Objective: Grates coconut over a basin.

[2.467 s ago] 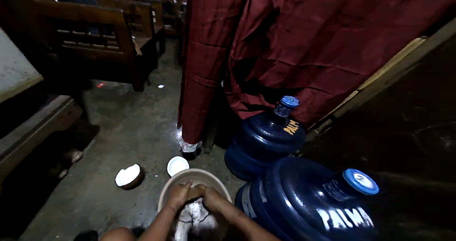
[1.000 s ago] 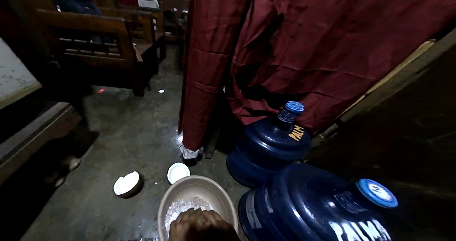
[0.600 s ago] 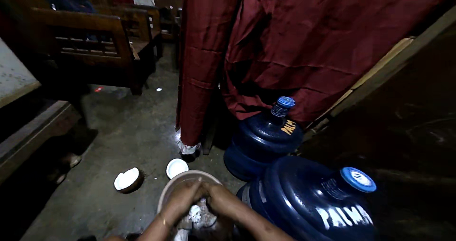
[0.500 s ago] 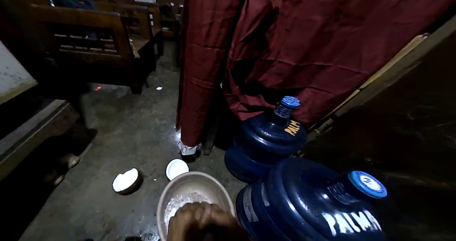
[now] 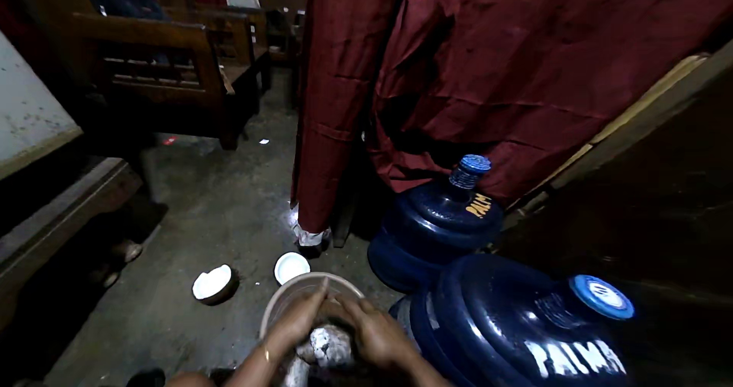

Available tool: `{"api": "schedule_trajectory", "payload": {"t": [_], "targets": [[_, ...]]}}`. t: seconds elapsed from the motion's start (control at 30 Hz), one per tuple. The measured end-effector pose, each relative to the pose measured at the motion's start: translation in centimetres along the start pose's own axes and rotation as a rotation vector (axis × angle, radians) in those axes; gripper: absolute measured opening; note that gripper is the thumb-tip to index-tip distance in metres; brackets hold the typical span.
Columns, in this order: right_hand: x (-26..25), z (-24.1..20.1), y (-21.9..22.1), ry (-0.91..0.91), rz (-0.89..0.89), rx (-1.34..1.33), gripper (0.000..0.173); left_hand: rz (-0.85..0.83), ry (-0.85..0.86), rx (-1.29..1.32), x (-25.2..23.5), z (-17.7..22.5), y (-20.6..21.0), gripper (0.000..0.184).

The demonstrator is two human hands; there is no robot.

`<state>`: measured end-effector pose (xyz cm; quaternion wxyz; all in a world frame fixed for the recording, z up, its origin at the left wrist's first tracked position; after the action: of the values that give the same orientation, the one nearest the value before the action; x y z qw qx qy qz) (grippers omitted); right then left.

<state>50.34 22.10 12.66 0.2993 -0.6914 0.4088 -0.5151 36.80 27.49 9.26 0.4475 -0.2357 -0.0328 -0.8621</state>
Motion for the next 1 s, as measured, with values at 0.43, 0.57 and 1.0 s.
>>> {"api": "schedule_trajectory", "payload": {"t": [0.43,0.57,1.0], "targets": [[-8.0,3.2,4.1,0.113,-0.063,-0.160,0.051,0.148,-0.133,0.376,-5.9,-7.1,-0.4,0.073],[-0.1,0.6,0.1,0.049,0.015,-0.147,0.058,0.152,0.029,0.224,1.1,-1.0,0.5,0.062],[-6.4,1.5,2.6,0.043,-0.117,-0.076,0.049,0.052,-0.114,0.371,-4.6,-5.3,-0.5,0.069]]}}
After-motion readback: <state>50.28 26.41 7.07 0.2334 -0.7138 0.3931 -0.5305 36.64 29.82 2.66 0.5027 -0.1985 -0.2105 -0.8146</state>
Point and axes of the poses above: each hand's wrist, its own x-axis away from the middle knuckle, its own y-axis out of the palm, z = x × y, the point moved 7 cm from there along -x, towards the middle knuckle, and after that the axes turned 6 degrees about x, right-handed, at the moved point
